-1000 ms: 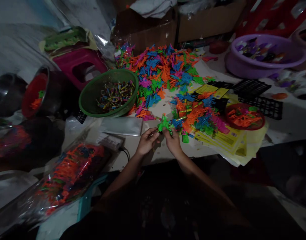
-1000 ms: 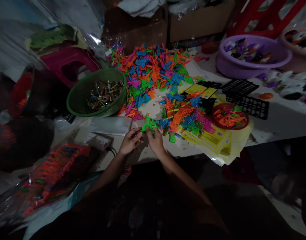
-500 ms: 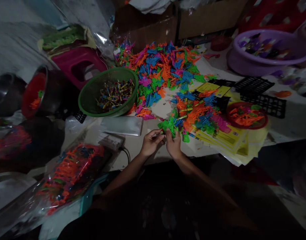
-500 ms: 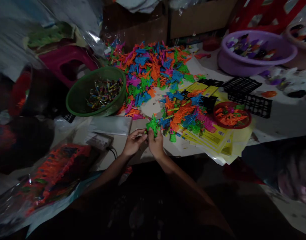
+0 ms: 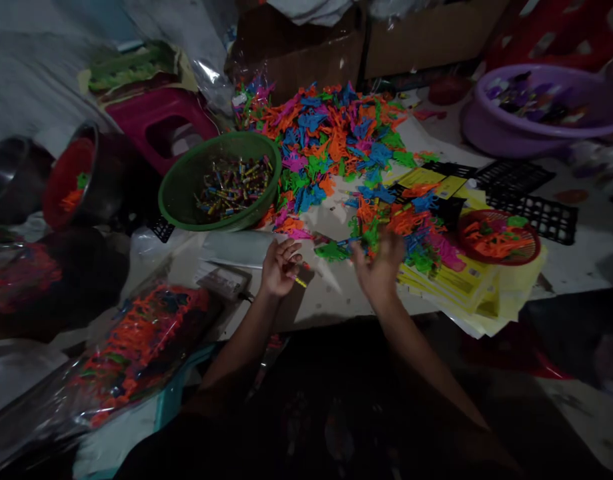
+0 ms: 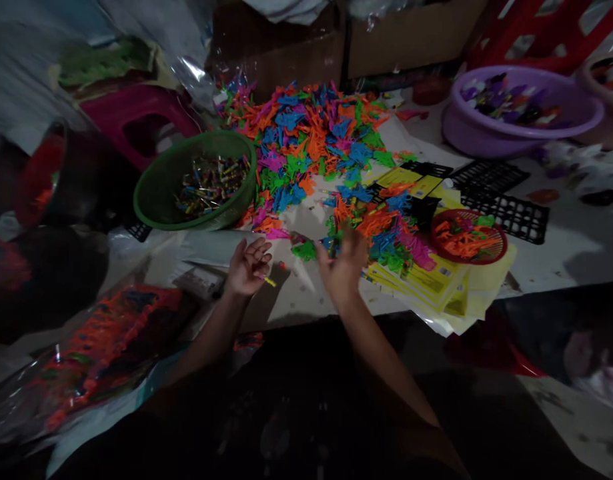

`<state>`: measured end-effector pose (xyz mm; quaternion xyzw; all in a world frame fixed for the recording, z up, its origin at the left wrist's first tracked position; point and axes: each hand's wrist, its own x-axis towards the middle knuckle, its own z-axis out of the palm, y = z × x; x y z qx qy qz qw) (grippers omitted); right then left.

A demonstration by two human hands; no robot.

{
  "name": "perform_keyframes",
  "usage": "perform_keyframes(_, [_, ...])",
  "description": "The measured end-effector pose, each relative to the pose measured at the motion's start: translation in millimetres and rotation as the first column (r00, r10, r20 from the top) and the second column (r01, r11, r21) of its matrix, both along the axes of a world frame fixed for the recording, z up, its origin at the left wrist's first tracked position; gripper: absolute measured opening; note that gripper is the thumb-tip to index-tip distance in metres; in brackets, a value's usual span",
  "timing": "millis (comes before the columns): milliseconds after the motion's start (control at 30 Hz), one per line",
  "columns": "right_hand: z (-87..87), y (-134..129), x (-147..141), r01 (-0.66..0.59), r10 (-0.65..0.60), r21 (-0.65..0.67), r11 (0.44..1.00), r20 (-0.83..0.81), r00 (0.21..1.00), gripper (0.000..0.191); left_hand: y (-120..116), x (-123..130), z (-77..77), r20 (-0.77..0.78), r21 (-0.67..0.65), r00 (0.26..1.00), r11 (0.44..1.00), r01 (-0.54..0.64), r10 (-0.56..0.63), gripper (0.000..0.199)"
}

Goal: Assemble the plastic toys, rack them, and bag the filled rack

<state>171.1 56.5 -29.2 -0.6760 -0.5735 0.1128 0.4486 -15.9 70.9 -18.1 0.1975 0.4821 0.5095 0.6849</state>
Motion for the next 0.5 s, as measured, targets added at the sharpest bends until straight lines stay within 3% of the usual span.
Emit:
perform_keyframes(33, [-3.8,-7,-11,-0.183,0.181,-0.068,0.981,-0.033,0.983,0.047,1,1,-0.2,0.021,0.008,1.000,1.000,-0.008,0.008,0.043])
perform_keyframes(67, [-9.2,-15,-23,-0.380,0.369,-0.150,0.913,-0.094,0.925,0.039,2,4,-1.2,0.035,0.024,0.999,1.000,-0.007,0.006,0.043])
perform_keyframes(100, [-15.7,-21,-35,-0.526,0.498,-0.230,0.819,-0.170,0.850,0.036,1,8,-3.0,0.041,0.051,0.999,0.999,-0.005,0.003,0.043])
perform_keyframes(133, [-22.4,-26,-46,-0.574,0.525,-0.289,0.766,-0.235,0.818,0.036,-1,12,-5.9,0.039,0.088,0.999,0.996,-0.008,0.005,0.041])
perform_keyframes(167, [-28.6,-29,-54,-0.589,0.513,-0.332,0.737,-0.293,0.807,0.038,-4,15,-9.8,0.030,0.132,1.000,0.991,-0.011,0.007,0.038])
perform_keyframes(267, [-39.0,-28,-63,-0.517,0.412,-0.391,0.762,-0.324,0.852,0.038,-10,19,-26.8,-0.073,0.226,0.992,0.968,0.112,-0.098,0.037])
perform_keyframes(367, [-38.8,-19,-58,-0.517,0.501,-0.451,0.728,-0.165,0.850,0.029,-7,15,-43.5,-0.302,0.219,0.919,0.920,0.324,-0.252,0.026])
perform_keyframes(433, [-36.4,-16,-54,-0.494,0.561,-0.485,0.722,-0.008,0.828,0.026,5,9,-48.7,-0.534,0.232,0.831,0.918,0.322,-0.157,0.019])
perform_keyframes(500, [-31.4,-16,-53,-0.480,0.583,-0.485,0.731,0.079,0.809,0.026,24,3,-48.2,-0.783,0.252,0.622,0.918,0.307,0.006,0.020])
